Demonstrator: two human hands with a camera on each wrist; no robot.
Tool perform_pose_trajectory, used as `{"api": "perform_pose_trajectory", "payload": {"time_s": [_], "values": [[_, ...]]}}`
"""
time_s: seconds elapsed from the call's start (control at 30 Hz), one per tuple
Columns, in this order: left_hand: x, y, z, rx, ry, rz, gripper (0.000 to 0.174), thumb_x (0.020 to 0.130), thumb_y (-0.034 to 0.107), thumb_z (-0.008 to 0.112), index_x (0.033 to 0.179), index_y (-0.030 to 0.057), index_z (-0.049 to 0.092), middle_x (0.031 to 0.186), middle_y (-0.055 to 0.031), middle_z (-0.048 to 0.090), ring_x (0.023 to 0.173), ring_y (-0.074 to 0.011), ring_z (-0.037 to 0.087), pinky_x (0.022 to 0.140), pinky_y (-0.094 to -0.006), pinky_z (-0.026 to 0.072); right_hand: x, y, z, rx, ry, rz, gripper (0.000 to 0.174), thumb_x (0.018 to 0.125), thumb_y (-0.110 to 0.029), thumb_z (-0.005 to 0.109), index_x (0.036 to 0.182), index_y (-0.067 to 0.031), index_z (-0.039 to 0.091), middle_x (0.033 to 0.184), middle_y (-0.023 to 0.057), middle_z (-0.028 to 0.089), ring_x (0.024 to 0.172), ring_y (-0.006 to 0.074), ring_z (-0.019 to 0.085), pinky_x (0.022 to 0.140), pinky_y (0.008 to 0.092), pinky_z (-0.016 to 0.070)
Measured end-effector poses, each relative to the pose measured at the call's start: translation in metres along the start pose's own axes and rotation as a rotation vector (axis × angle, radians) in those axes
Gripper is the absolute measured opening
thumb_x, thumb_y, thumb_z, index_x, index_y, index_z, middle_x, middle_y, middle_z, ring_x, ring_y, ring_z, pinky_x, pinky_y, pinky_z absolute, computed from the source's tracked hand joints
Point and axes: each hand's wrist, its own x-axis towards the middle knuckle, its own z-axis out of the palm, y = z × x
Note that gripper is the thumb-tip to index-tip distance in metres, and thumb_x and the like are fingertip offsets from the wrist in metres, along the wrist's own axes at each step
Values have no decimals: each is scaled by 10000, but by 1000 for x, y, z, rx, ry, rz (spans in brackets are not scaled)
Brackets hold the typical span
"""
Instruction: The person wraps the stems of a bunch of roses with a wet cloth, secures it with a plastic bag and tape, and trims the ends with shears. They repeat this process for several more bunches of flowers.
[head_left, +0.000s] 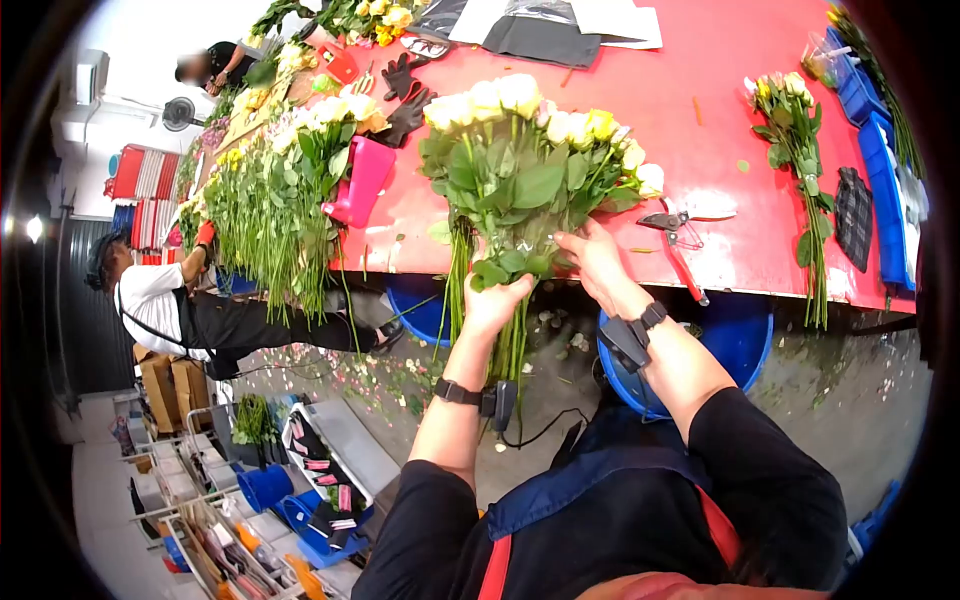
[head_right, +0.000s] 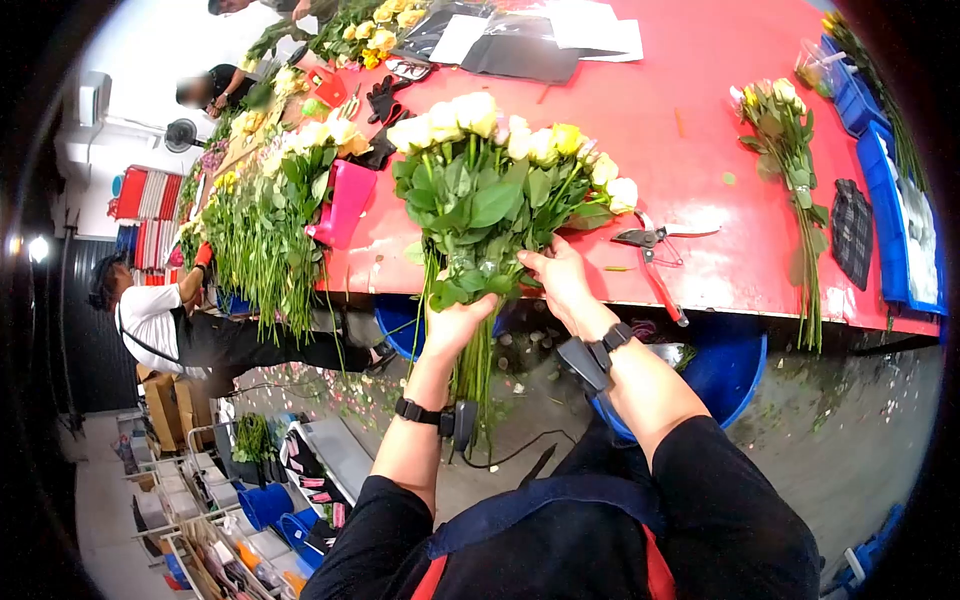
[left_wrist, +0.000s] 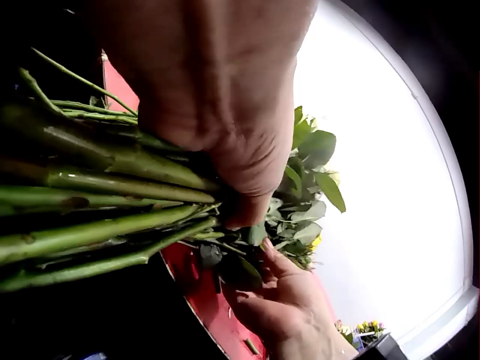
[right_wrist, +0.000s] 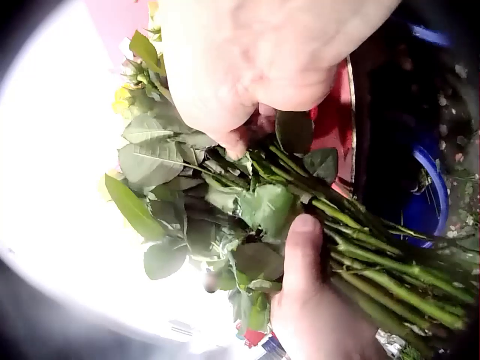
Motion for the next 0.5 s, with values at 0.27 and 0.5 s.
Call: {"api": "perform_pose_trajectory", "payload": {"time_s": [0.27,0.5], "values": [[-100,59,2,415,76,238,276,702,157,734,939,45,647,950,-101,655,855,-290,600,774,-387,487,-103,-37,-21,-140,-228,-159,352,800,37,649,1141,22,564,1050,58,639,958,146,593,871,294,465],[-209,83,70,248,145,-31,295,786,231,688,1038,87,631,988,-39,662,880,-211,619,754,-355,477,-169,-77,-65,-399,-519,-169,280,796,14,675,1054,-62,600,715,-92,418,601,43,326,523,224,292]]}}
